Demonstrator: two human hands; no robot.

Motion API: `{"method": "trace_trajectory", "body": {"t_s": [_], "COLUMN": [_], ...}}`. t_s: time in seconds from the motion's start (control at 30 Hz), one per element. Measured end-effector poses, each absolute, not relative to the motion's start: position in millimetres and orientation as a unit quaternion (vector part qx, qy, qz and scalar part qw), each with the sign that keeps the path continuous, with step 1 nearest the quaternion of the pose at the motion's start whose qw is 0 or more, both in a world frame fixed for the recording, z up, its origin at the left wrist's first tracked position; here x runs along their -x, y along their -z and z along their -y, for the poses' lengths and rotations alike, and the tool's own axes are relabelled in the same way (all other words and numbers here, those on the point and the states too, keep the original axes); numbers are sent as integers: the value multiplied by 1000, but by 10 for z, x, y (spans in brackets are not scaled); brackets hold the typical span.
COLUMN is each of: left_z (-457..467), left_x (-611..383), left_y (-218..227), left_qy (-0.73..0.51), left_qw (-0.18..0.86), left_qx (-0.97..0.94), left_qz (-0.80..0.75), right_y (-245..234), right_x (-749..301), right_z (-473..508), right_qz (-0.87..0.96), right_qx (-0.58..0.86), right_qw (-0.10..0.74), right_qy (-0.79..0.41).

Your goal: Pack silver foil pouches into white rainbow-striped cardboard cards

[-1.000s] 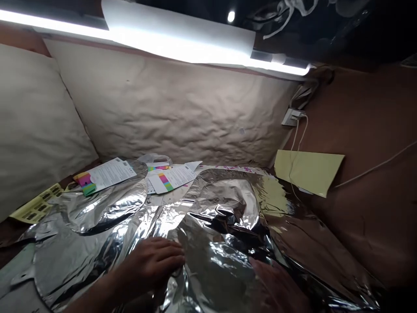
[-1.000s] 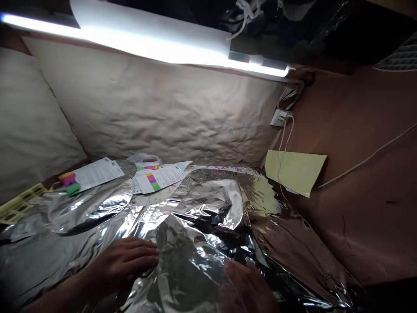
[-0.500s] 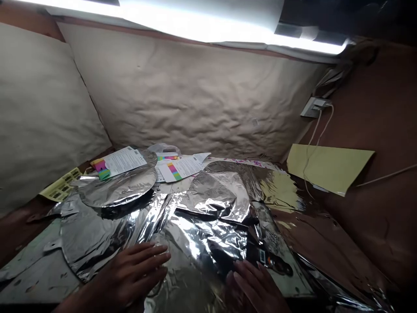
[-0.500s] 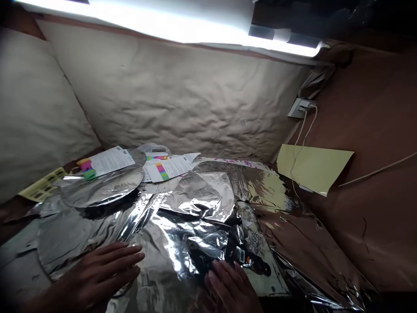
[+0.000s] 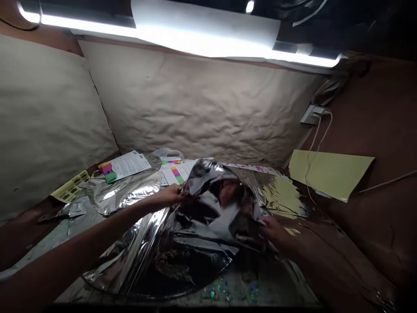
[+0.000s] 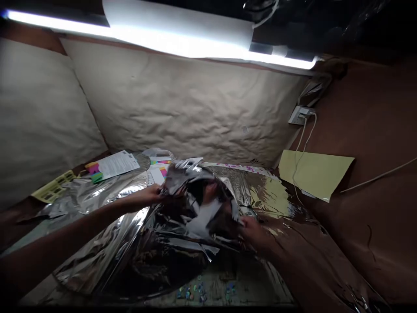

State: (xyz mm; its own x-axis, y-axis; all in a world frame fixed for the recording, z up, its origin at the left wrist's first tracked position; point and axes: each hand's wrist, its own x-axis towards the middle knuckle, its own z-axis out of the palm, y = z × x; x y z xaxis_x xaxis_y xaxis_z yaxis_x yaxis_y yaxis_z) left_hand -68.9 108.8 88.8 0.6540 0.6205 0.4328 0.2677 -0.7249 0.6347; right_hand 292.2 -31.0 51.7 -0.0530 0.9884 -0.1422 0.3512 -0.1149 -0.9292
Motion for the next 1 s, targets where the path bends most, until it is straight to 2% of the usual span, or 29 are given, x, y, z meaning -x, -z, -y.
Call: {"method": "trace_trajectory", "body": {"t_s": [0.07,0.2,0.47,0.57,0.67,0.73,0.8,0.9,0.93,1.0], "left_z": [-1407,-1687,-1453,-1224,-1042,-980,-952,-932,-927,-925], "left_x": [464,274,559,595,467,316,173,57,47,52], "left_y": [-850,-588,-186,-242,-338,-344,-269,-71,-8,81], "left_qy": [-300,-266,-255,-216,-204,-199,-153,-73,-61,-51], "left_qw": [326,418,509,433,213,107,83,113,122,131], "left_qx": [-860,-826,-727,-754,-833,-872,-908,-924,-922,-918], "left_qz": [-253,-268,-384,-445,-468,-434,-382,-357,-361,-371], "right_y": [-503,-307,18,64,19,-82,-211,-326,-319,-247], "right_x": [-2947,-3006,-3149,-3158,-3186,-3213,-3220,-3117,-3047,-2883], "right_z": [10,-293,-300,-298,-273,-248,-240,-285,-311,-371], "right_qz": [489,466,433,447,496,539,587,660,690,758], "right_qx": [626,647,686,695,713,732,741,677,645,595], "right_qw": [380,408,427,425,391,341,307,311,310,262], "right_qy": [-474,-444,-399,-371,-304,-242,-114,91,109,51]}}
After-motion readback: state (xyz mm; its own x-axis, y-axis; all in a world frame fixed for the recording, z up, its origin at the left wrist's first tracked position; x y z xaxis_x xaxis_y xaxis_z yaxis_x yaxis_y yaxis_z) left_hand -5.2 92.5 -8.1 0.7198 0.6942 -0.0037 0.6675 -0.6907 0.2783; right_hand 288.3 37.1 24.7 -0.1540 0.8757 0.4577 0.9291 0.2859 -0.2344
